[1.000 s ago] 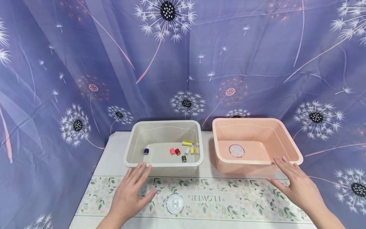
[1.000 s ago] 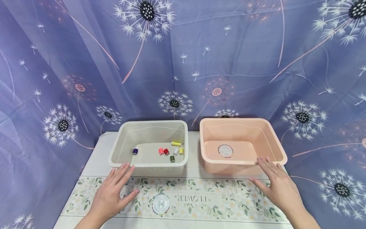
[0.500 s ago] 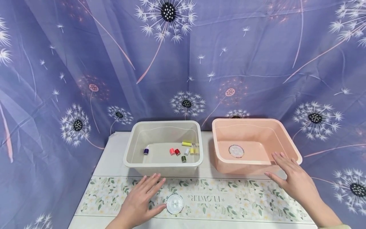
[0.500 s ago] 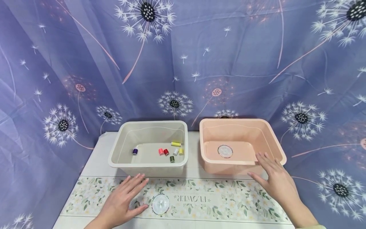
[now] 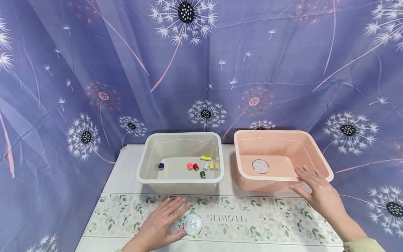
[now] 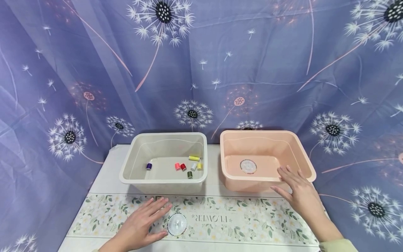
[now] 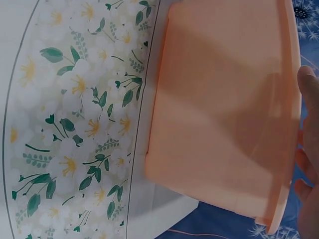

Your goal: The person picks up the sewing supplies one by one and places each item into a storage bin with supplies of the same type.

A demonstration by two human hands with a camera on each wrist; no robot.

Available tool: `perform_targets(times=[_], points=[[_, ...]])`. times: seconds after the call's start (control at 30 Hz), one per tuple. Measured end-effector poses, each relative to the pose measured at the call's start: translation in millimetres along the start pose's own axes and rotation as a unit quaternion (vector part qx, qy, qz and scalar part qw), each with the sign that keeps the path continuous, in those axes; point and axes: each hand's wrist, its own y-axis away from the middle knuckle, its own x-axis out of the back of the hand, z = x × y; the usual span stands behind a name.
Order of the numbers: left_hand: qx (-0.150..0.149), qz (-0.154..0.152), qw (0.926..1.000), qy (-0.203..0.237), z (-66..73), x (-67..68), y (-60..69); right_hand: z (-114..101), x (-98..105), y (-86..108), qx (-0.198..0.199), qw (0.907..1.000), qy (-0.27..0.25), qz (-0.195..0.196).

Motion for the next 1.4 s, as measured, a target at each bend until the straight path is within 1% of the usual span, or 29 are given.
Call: perform_targets(times=[0.23, 0.4, 0.63, 0.9, 1.07, 1.23, 1.4], points=[[0.007, -0.031, 0.9995, 0.005, 0.1, -9.5, 0.9, 6, -6, -0.8, 0.009, 0.9998, 0.003, 0.02], [0.01, -0.045, 0.9989, 0.009, 0.7, -16.4, 1.3, 10, -11, 0.8, 0.016, 0.9993, 0.011, 0.031], [0.013, -0.063, 0.9979, -0.001, 0.7, -23.5, 4.6, 9, -13, 2.4, 0.006, 0.9992, 0.01, 0.039], [0.013, -0.067, 0.9976, 0.009, 0.1, -29.1, 10.4, 6, -19, 4.0, 0.018, 0.9962, 0.023, 0.082], [0.014, -0.071, 0.9973, 0.013, -1.0, -32.8, 12.6, 6, -21, 4.3, 0.023, 0.9945, 0.023, 0.099], [0.026, -0.085, 0.9957, 0.027, -0.4, -36.2, 13.3, 5, -25, 4.3, 0.03, 0.9927, 0.011, 0.117], [0.035, -0.096, 0.9942, 0.034, 1.1, -40.5, 12.4, 5, -27, 4.6, 0.028, 0.9913, 0.011, 0.128]])
